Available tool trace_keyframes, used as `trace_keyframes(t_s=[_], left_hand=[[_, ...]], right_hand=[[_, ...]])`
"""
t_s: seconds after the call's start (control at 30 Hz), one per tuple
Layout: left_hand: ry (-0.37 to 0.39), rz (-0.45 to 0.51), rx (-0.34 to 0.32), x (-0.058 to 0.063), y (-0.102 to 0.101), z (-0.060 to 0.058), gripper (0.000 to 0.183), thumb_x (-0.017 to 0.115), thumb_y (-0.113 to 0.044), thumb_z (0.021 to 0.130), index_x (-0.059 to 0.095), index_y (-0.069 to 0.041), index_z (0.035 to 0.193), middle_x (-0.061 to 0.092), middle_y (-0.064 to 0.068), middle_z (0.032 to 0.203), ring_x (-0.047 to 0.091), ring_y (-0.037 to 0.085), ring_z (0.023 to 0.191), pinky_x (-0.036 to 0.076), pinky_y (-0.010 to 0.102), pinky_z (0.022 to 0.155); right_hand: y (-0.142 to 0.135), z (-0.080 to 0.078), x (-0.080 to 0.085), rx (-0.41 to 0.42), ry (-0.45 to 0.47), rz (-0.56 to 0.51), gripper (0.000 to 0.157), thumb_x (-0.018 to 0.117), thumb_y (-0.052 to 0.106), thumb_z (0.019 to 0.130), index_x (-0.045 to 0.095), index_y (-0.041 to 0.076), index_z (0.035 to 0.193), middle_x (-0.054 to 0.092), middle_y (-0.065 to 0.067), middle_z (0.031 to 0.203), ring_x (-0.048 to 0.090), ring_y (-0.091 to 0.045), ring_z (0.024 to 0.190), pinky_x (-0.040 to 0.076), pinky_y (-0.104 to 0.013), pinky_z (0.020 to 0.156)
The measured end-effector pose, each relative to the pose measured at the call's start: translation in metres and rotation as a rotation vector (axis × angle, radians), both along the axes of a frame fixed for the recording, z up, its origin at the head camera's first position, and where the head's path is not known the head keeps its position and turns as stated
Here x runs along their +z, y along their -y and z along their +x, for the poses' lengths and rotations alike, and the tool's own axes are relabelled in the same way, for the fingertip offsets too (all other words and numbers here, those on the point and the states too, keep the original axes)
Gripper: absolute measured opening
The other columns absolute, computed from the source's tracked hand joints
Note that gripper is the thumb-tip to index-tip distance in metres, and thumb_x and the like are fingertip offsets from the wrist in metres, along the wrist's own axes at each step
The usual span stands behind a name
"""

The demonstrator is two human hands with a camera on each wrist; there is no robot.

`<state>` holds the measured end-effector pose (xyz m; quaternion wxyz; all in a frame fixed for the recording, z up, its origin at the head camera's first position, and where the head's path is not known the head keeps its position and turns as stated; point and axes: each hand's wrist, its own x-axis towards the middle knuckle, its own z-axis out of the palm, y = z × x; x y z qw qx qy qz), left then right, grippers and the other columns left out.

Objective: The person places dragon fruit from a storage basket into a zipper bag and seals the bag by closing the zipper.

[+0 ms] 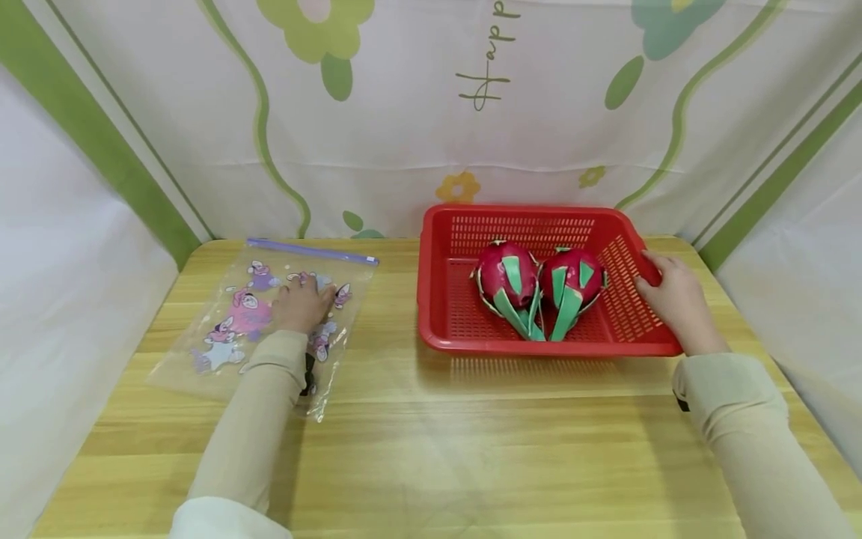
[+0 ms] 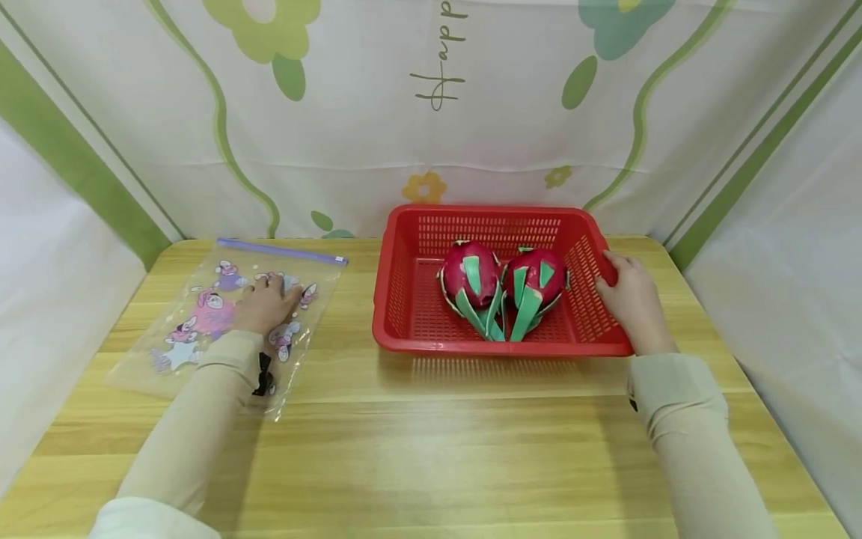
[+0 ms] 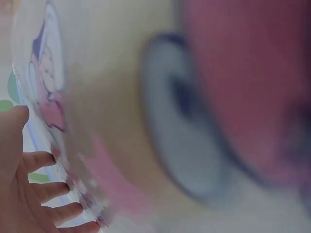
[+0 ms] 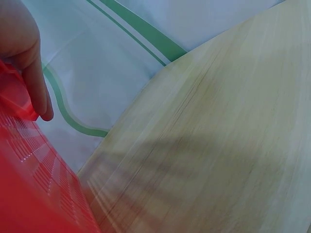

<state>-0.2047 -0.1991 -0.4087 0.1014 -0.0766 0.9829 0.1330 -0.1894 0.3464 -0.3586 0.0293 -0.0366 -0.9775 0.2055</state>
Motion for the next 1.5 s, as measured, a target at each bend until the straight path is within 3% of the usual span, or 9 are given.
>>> trace_keyframes(t_s=[0.3, 0.53, 0.77, 0.97, 1.2, 1.27, 1.5], left_hand=[[0.006, 0.078, 0.058, -0.005, -0.007, -0.006, 0.074, 0.035, -0.053, 0.098, 0.030, 0.007, 0.141, 0.029, 0.036, 0.142, 0.030, 0.057, 0.129, 0.032, 0.072, 0.098], [0.006, 0.006, 0.028, -0.008, -0.005, -0.003, 0.075, 0.040, -0.054, 0.096, 0.034, 0.006, 0.140, 0.032, 0.036, 0.138, 0.034, 0.057, 0.126, 0.037, 0.070, 0.096], [0.043, 0.057, 0.010, -0.009, -0.001, -0.003, 0.074, 0.038, -0.053, 0.097, 0.026, 0.002, 0.146, 0.013, 0.038, 0.148, 0.013, 0.057, 0.138, 0.023, 0.073, 0.105], [0.068, 0.055, -0.015, -0.008, 0.004, -0.003, 0.076, 0.038, -0.055, 0.096, 0.024, 0.000, 0.147, 0.021, 0.036, 0.147, 0.020, 0.056, 0.135, 0.025, 0.070, 0.105], [-0.001, 0.083, 0.073, -0.001, 0.006, -0.003, 0.075, 0.035, -0.050, 0.098, 0.024, 0.008, 0.144, 0.026, 0.041, 0.142, 0.028, 0.058, 0.130, 0.029, 0.068, 0.105], [0.008, 0.068, 0.088, 0.000, 0.005, -0.002, 0.075, 0.036, -0.049, 0.098, 0.023, 0.007, 0.146, 0.024, 0.042, 0.144, 0.026, 0.057, 0.132, 0.029, 0.069, 0.104], [0.085, -0.013, 0.013, -0.001, 0.004, 0.000, 0.075, 0.034, -0.051, 0.099, 0.021, 0.005, 0.148, 0.022, 0.041, 0.144, 0.025, 0.059, 0.132, 0.033, 0.069, 0.102]], right_hand=[[-0.001, 0.002, 0.002, -0.017, 0.030, -0.028, 0.059, 0.050, 0.017, 0.095, 0.030, -0.001, 0.147, 0.036, -0.041, 0.133, 0.038, -0.052, 0.114, 0.036, -0.070, 0.095], [0.001, 0.001, 0.002, -0.026, 0.055, -0.030, 0.059, 0.050, 0.019, 0.096, 0.029, 0.000, 0.148, 0.036, -0.041, 0.133, 0.039, -0.051, 0.111, 0.039, -0.069, 0.093], [0.001, 0.001, 0.003, -0.022, 0.059, -0.037, 0.059, 0.050, 0.019, 0.096, 0.028, -0.001, 0.148, 0.038, -0.039, 0.130, 0.040, -0.048, 0.106, 0.041, -0.067, 0.089], [0.002, 0.002, 0.004, -0.022, 0.065, -0.036, 0.060, 0.050, 0.019, 0.096, 0.028, -0.001, 0.147, 0.037, -0.040, 0.131, 0.040, -0.048, 0.106, 0.042, -0.067, 0.088], [0.002, 0.001, 0.001, -0.010, 0.056, -0.037, 0.059, 0.049, 0.021, 0.096, 0.029, -0.001, 0.147, 0.035, -0.042, 0.134, 0.038, -0.052, 0.115, 0.037, -0.069, 0.093], [0.002, 0.002, 0.001, -0.011, 0.055, -0.039, 0.059, 0.049, 0.021, 0.096, 0.029, -0.001, 0.147, 0.036, -0.042, 0.133, 0.038, -0.052, 0.113, 0.038, -0.068, 0.091], [-0.001, 0.002, 0.001, -0.017, 0.066, -0.045, 0.060, 0.049, 0.021, 0.097, 0.027, 0.000, 0.148, 0.035, -0.041, 0.136, 0.038, -0.050, 0.113, 0.039, -0.068, 0.091]])
